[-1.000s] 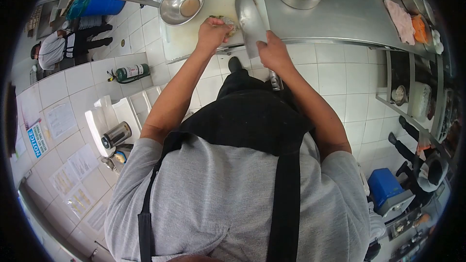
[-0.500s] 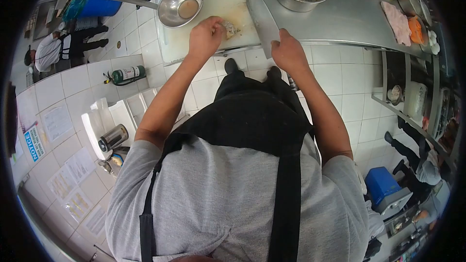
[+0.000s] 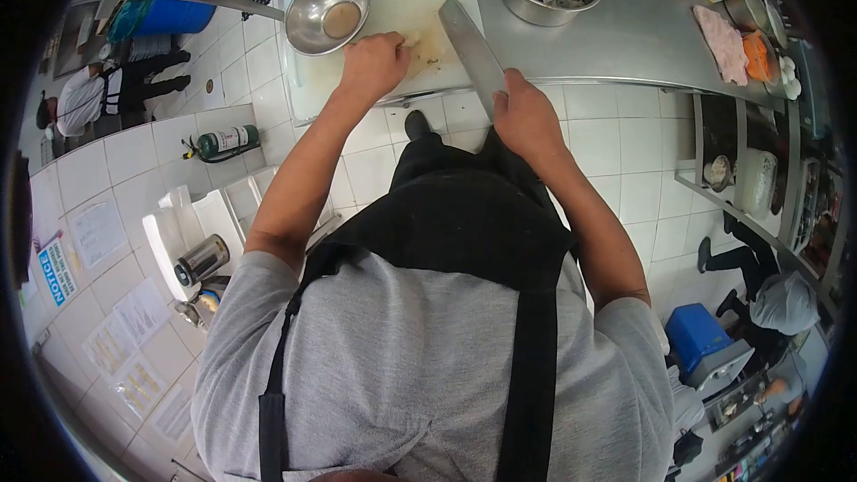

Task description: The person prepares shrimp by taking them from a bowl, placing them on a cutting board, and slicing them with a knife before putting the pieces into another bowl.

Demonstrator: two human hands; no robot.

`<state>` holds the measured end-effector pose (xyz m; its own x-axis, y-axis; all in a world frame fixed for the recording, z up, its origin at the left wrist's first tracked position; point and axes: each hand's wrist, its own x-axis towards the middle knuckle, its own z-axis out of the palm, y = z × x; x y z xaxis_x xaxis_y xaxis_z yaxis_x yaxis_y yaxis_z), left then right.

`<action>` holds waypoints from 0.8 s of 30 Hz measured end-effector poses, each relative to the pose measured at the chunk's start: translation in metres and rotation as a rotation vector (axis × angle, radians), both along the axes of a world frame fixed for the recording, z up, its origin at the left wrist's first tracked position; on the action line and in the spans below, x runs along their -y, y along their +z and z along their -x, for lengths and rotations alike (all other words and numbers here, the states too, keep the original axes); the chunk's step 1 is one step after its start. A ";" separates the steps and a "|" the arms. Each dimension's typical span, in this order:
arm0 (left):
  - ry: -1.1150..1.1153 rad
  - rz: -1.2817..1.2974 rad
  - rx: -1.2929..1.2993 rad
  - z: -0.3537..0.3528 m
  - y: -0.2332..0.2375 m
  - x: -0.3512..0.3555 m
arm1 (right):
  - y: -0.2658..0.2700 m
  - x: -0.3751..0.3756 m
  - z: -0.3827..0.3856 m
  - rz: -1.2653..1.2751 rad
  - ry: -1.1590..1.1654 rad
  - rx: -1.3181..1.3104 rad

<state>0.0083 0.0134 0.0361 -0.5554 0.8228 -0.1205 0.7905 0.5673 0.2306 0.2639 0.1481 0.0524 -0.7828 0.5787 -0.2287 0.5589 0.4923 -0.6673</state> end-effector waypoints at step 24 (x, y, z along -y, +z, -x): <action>0.033 -0.258 0.100 -0.016 -0.019 -0.006 | 0.037 0.012 0.044 -0.346 0.305 0.202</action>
